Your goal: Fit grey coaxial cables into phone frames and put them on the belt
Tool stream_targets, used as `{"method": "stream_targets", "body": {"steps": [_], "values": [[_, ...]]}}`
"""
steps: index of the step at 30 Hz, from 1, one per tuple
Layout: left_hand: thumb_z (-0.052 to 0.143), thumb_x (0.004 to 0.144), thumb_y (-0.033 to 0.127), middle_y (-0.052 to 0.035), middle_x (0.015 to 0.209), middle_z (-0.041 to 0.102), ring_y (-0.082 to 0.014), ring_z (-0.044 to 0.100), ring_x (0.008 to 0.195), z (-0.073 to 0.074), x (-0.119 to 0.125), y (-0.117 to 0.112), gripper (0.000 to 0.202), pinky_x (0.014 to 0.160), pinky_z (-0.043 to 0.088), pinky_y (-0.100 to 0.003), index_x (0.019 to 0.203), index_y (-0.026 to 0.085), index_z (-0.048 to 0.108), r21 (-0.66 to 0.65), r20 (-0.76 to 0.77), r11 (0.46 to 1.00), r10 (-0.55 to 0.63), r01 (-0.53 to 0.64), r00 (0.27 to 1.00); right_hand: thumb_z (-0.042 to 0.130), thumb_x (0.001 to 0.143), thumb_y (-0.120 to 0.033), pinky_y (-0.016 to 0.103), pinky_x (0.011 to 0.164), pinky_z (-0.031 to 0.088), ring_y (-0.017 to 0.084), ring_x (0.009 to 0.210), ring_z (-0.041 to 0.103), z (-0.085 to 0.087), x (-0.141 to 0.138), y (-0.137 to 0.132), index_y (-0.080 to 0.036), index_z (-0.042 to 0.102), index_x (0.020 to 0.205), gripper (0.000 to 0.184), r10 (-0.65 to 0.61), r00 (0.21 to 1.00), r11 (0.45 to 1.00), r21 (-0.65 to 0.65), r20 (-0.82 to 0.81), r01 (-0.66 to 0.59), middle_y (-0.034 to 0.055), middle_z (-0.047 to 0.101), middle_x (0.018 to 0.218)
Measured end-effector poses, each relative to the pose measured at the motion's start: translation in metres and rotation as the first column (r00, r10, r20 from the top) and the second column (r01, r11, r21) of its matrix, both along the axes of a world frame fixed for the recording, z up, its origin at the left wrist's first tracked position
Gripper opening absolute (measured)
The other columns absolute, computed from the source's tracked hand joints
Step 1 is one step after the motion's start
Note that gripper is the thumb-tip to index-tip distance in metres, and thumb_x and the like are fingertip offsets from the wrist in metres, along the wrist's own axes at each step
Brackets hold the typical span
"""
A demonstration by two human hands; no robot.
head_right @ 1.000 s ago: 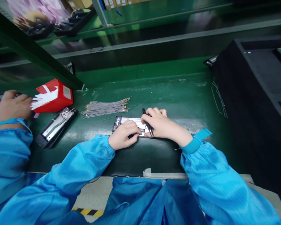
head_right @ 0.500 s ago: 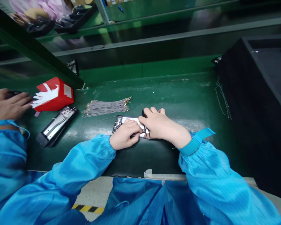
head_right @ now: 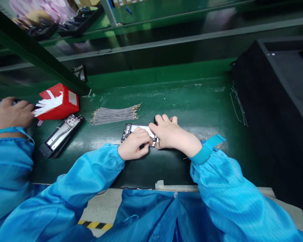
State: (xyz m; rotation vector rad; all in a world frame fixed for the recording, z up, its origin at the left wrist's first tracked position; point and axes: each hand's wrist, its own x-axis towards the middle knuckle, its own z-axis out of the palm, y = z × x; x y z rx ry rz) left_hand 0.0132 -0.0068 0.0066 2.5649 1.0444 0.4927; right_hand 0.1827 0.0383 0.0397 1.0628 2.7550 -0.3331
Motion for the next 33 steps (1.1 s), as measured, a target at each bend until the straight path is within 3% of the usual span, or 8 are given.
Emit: {"method": "stream_targets", "body": {"steps": [5, 14, 18, 21, 25, 30, 33], "values": [[0.040, 0.070, 0.011, -0.0015, 0.068, 0.052, -0.0144, 0.047, 0.071, -0.001, 0.000, 0.000, 0.013, 0.073, 0.035, -0.029, 0.070, 0.016, 0.052, 0.010, 0.021, 1.000, 0.007, -0.007, 1.000, 0.054, 0.069, -0.037, 0.032, 0.066, 0.024, 0.027, 0.089, 0.037, -0.002, 0.000, -0.002, -0.018, 0.049, 0.091, 0.030, -0.014, 1.000, 1.000, -0.002, -0.005, 0.014, 0.0110, 0.040, 0.098], [0.040, 0.073, 0.012, -0.0031, 0.071, 0.052, -0.0157, 0.046, 0.073, 0.001, -0.005, -0.002, 0.014, 0.072, 0.038, -0.031, 0.073, 0.016, 0.054, 0.032, -0.011, 0.999, 0.003, -0.003, 1.000, 0.055, 0.072, -0.041, 0.033, 0.070, 0.023, 0.024, 0.089, 0.037, -0.017, 0.011, -0.006, -0.019, 0.048, 0.090, 0.029, -0.020, 0.977, 0.998, 0.052, -0.214, 0.032, 0.0092, 0.041, 0.097], [0.047, 0.076, 0.022, -0.0085, 0.101, 0.053, -0.0219, 0.046, 0.099, 0.006, -0.011, -0.003, 0.022, 0.086, 0.038, -0.039, 0.095, 0.018, 0.057, 0.102, -0.021, 0.994, 0.036, -0.034, 0.999, 0.052, 0.076, -0.053, 0.036, 0.073, 0.025, 0.025, 0.090, 0.037, -0.024, 0.013, -0.007, -0.018, 0.051, 0.094, 0.039, -0.015, 0.957, 0.995, 0.091, -0.289, 0.043, 0.0106, 0.042, 0.098], [0.053, 0.075, 0.031, -0.0127, 0.128, 0.037, -0.0308, 0.030, 0.121, 0.009, -0.014, -0.001, 0.044, 0.098, 0.029, -0.049, 0.117, 0.019, 0.048, 0.115, -0.117, 0.993, 0.047, -0.033, 0.992, 0.049, 0.080, -0.053, 0.036, 0.075, 0.026, 0.025, 0.091, 0.037, -0.026, 0.013, -0.008, -0.017, 0.051, 0.100, 0.041, 0.027, 0.948, 0.989, 0.149, -0.317, 0.022, 0.0118, 0.043, 0.100], [0.052, 0.077, 0.035, -0.0134, 0.130, 0.034, -0.0302, 0.032, 0.120, 0.008, -0.018, 0.002, 0.050, 0.097, 0.030, -0.048, 0.124, 0.021, 0.041, 0.080, -0.212, 0.997, 0.040, -0.024, 0.976, 0.048, 0.085, -0.042, 0.034, 0.072, 0.029, 0.023, 0.088, 0.041, -0.022, 0.016, -0.006, -0.017, 0.052, 0.099, 0.029, 0.035, 0.940, 0.974, 0.222, -0.340, 0.044, 0.0098, 0.047, 0.096], [0.054, 0.077, 0.047, -0.0124, 0.123, 0.041, -0.0283, 0.039, 0.113, 0.018, -0.021, 0.015, 0.051, 0.093, 0.034, -0.044, 0.121, 0.024, 0.046, 0.075, -0.282, 0.997, 0.037, -0.017, 0.959, 0.034, 0.091, -0.033, 0.030, 0.068, 0.029, 0.017, 0.078, 0.044, -0.010, 0.029, 0.004, -0.018, 0.055, 0.091, 0.025, -0.038, 0.853, 0.929, 0.297, -0.520, 0.223, 0.0077, 0.047, 0.092], [0.056, 0.075, 0.048, -0.0119, 0.122, 0.043, -0.0277, 0.039, 0.112, 0.031, -0.016, 0.047, 0.051, 0.093, 0.032, -0.044, 0.119, 0.023, 0.048, 0.148, -0.336, 0.989, 0.066, -0.016, 0.939, 0.034, 0.091, -0.032, 0.028, 0.067, 0.029, 0.016, 0.076, 0.042, -0.005, 0.038, 0.010, -0.018, 0.056, 0.089, 0.026, -0.102, 0.761, 0.858, 0.330, -0.640, 0.393, 0.0069, 0.046, 0.090]]}}
